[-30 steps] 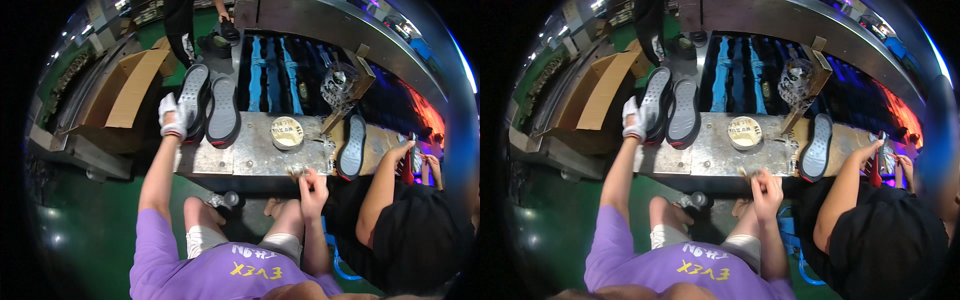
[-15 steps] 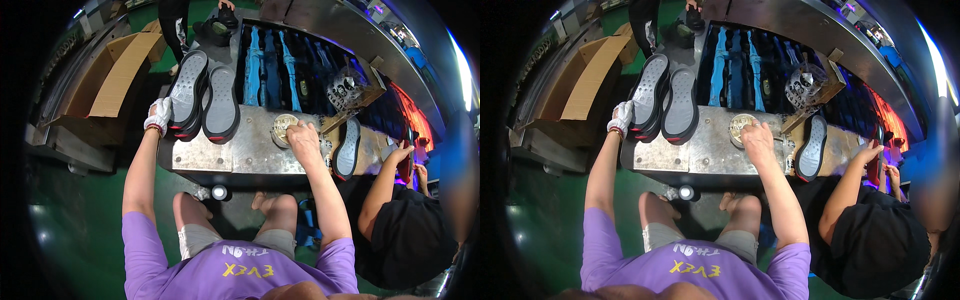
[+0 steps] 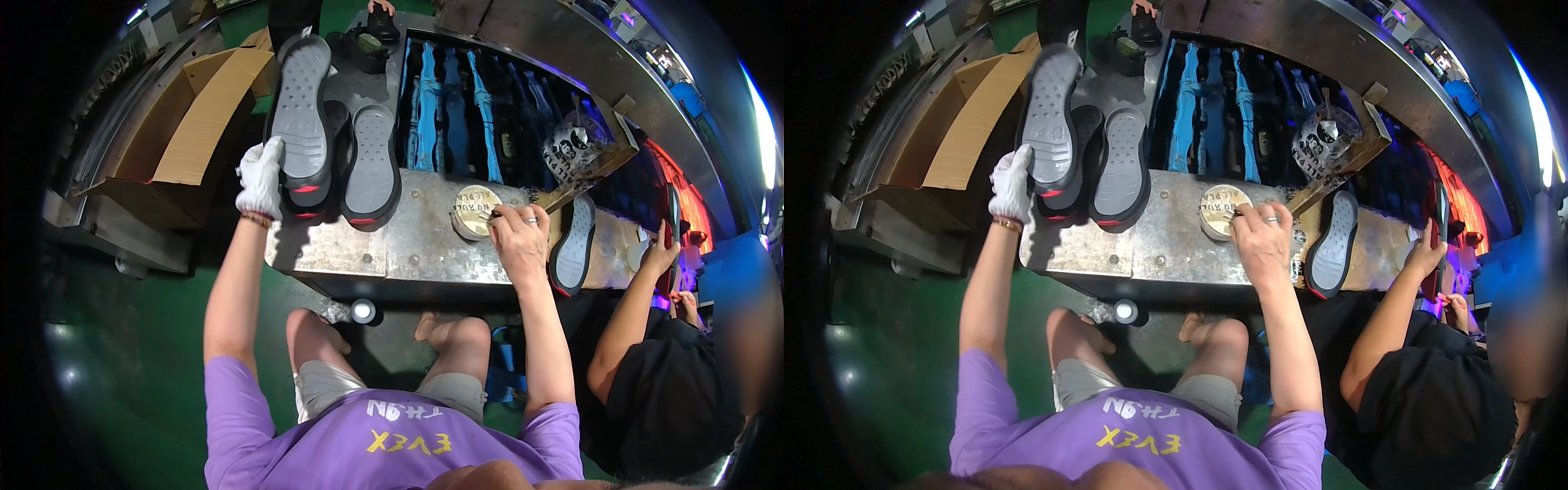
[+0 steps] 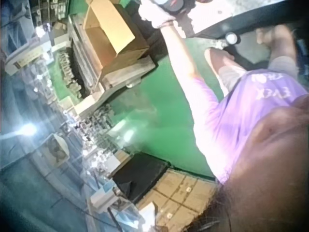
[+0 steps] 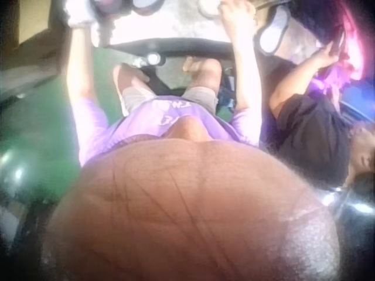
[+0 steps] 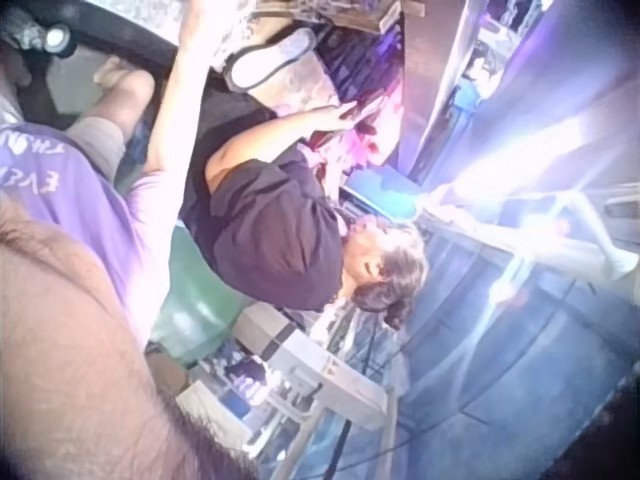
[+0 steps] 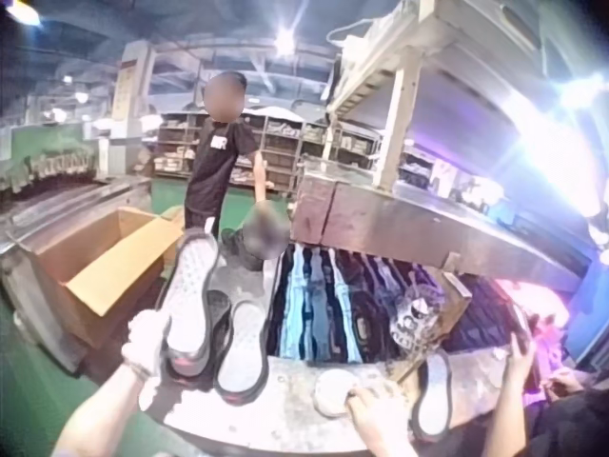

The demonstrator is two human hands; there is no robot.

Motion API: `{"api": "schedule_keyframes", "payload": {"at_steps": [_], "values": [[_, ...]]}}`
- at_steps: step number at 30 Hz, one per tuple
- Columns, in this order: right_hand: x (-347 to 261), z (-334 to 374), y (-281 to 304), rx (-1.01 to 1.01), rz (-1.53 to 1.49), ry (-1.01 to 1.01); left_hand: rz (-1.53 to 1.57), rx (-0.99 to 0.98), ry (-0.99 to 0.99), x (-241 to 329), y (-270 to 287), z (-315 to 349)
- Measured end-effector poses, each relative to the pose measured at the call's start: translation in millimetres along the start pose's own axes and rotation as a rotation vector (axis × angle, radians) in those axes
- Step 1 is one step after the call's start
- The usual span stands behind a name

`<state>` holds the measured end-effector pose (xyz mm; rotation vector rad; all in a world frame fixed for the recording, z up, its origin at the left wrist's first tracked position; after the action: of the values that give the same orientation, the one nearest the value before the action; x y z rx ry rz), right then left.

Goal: The person applies glue to the edges of shoe soles using a brush. They repeatedly dip the brush into a container and spread the adhesive along the perimeter of each sole, then place the finished soles on a metal table.

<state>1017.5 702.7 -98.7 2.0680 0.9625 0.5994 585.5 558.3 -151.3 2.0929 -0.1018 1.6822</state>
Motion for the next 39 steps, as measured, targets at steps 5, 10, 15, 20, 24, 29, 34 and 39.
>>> {"api": "schedule_keyframes", "payload": {"at_steps": [5, 10, 15, 20, 24, 29, 34, 39], "values": [[0.2, 15.0, 11.7, 0.096, 0.025, -0.131, 0.724, 0.000, -0.255, 44.5, -3.6, 115.0], [-37.7, 37.8, 50.6, 0.147, -0.207, -0.275, 0.420, 0.201, -0.243, 52.4, 2.4, 203.4], [-84.6, 41.4, 79.1, 0.090, -0.368, -0.232, 0.722, 0.115, 0.025, 82.8, -2.3, 253.2], [-102.6, 39.4, 80.2, 0.023, -0.391, -0.208, 0.589, 0.074, -0.186, 70.0, -8.5, 267.7], [-108.8, 37.9, 78.0, 0.007, -0.397, -0.206, 0.496, 0.059, -0.251, 71.8, -6.6, 275.4], [-114.7, 34.3, 78.2, -0.041, -0.374, -0.184, 0.435, 0.027, -0.266, 52.0, -6.9, 280.2], [-118.4, 33.3, 74.1, -0.071, -0.315, -0.168, 0.474, 0.019, -0.253, 44.9, -11.2, 287.2], [-116.2, 35.1, 71.0, -0.065, -0.256, -0.175, 0.432, -0.025, -0.228, 55.7, -10.4, 289.8]]}}
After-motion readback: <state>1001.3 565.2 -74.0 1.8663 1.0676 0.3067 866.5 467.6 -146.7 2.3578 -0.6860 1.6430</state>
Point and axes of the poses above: each hand's wrist, its own z-axis away from the middle knuckle, its own y-axis out of the back of the hand, x = y × z, the point moved 4 cm from there along -z, towards the middle knuckle, and after that the axes turned 9 degrees about -y, right-handed, at the moved point
